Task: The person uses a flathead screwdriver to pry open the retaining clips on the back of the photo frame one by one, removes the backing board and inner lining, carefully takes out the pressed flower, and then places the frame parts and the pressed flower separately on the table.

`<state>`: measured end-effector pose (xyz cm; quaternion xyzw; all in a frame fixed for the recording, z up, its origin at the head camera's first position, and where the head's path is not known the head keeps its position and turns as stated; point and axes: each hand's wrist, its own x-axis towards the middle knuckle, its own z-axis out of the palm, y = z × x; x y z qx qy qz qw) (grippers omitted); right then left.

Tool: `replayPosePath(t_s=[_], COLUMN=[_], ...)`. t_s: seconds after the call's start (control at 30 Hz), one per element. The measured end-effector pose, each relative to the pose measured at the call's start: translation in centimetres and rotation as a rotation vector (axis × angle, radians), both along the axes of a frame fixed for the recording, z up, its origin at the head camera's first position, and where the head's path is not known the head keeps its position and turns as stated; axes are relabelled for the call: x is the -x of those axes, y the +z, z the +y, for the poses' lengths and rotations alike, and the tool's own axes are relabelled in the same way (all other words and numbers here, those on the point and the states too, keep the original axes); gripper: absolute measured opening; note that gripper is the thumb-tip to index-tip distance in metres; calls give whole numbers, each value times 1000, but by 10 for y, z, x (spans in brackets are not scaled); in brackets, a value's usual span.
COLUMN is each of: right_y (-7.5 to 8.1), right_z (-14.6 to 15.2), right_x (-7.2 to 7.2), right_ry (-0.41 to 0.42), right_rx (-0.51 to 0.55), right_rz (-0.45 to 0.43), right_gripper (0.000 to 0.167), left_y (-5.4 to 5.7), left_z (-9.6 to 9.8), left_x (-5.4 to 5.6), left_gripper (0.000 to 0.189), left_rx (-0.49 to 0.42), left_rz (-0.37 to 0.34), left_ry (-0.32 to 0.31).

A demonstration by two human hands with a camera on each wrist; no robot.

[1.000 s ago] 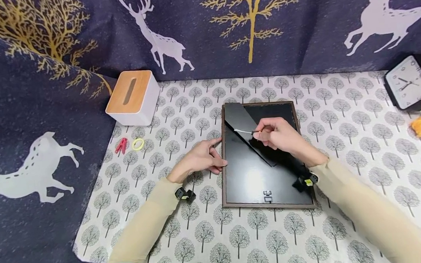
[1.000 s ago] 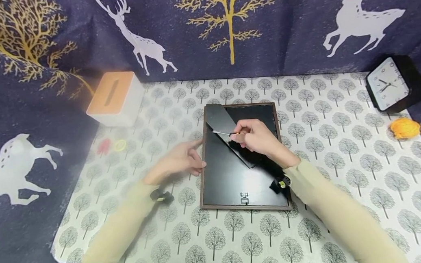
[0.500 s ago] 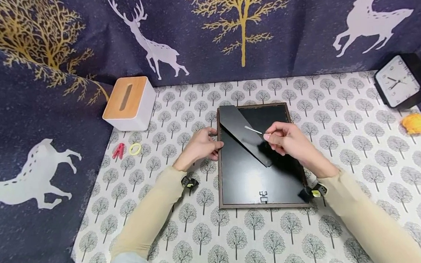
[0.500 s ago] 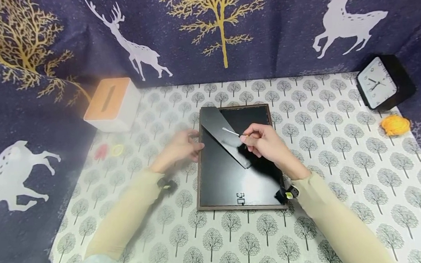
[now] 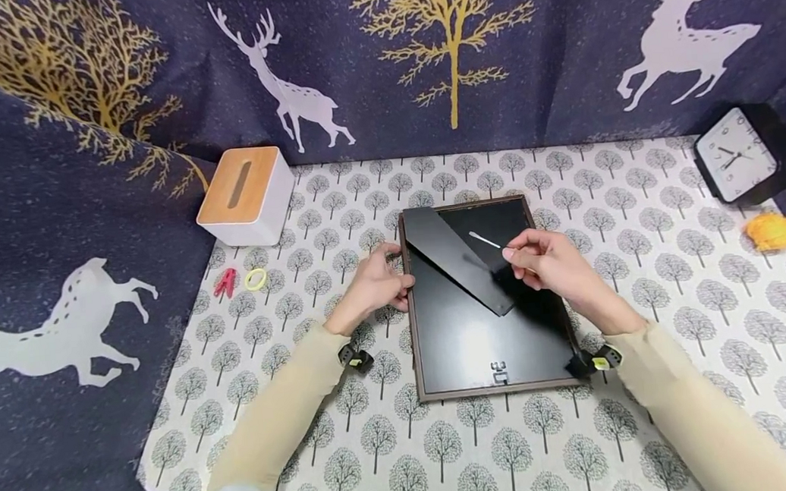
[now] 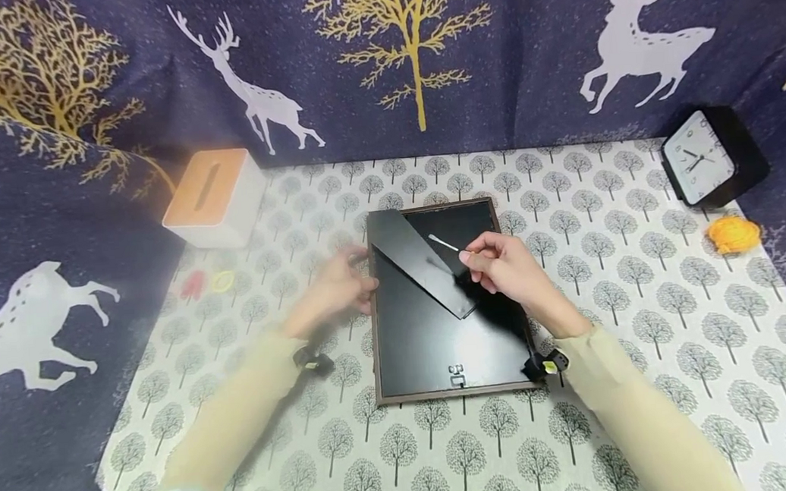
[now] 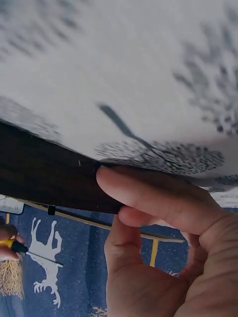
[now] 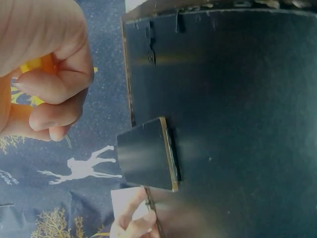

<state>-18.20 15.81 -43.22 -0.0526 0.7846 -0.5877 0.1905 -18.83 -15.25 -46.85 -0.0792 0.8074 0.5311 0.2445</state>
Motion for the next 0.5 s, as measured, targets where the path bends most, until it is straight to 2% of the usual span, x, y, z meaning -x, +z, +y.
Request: replayPosePath(t_s=[0.1, 0.23, 0.37, 0.5], right_y=[1, 0, 2, 5], right_z=[2, 3, 2, -2], right_x=[-1, 0, 1, 2], right_ry=[-3, 16, 40, 72], right_rx=[-3, -12, -49, -97], right_rz=[-24, -43, -40, -22], right_gripper=[13, 12, 19, 26], left_y=[-2, -6, -8, -8], left_z=[0, -1, 0, 4], left_x=[-10, -22, -33, -42], left_gripper=[95, 107, 114, 118], left_rx=[-12, -65, -128, -205], left_rz=[-1, -41, -80, -95], left_ry=[18, 29, 49, 106])
